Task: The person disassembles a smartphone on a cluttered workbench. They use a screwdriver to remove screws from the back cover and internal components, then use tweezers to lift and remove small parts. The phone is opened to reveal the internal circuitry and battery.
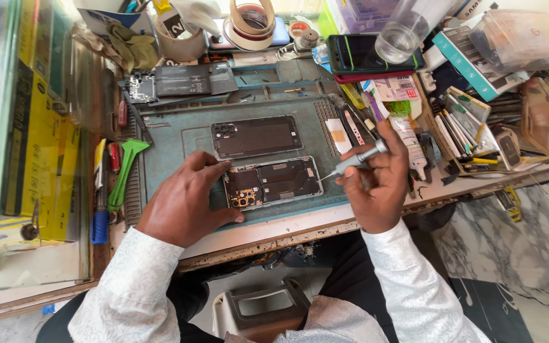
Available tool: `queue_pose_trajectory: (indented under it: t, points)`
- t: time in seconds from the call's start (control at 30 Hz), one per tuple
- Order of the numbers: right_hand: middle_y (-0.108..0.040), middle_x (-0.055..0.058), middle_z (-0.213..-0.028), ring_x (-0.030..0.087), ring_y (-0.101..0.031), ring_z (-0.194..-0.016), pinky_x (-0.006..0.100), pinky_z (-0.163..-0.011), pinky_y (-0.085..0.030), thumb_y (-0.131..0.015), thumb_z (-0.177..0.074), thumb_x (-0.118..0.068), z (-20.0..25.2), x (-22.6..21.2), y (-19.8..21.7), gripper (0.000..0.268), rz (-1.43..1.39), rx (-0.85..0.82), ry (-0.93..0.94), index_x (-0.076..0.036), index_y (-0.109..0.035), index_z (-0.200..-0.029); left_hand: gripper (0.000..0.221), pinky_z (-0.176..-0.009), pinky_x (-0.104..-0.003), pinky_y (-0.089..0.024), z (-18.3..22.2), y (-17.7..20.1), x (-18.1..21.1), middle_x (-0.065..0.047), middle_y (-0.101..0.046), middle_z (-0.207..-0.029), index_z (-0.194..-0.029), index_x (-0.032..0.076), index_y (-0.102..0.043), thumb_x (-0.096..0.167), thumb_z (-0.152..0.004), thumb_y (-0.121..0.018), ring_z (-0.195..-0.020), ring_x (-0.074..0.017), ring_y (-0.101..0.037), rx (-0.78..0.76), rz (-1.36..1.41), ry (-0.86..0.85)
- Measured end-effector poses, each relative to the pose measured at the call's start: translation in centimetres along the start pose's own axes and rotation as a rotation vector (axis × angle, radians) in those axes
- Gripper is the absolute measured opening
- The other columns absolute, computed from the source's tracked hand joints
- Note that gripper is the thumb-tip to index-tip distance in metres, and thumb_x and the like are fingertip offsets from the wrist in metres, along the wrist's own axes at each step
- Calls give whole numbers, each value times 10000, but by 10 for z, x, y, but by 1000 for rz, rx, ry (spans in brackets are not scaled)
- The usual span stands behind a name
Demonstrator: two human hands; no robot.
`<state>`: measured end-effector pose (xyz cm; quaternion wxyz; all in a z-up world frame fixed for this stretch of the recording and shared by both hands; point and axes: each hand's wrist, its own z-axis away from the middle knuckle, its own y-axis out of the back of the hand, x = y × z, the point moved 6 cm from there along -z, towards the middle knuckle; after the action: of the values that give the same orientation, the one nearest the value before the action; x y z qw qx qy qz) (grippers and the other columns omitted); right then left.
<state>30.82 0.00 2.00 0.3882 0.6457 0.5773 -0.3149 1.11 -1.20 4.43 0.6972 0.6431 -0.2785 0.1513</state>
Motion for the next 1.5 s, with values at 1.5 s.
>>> queue_pose_trajectory:
  t: [1.5]
  points:
    - [-664,173,-1185,250,-752,-1050,301,-832,-639,-637,-1007,37,12,-21,13,695,338,-79,103,-28,-283,-1602,948,-766,-496,-573,2,-15,10,-84,-692,-1259,-1409,244,-566,615,-589,-865,-975,-363,-707,-66,-138,38]
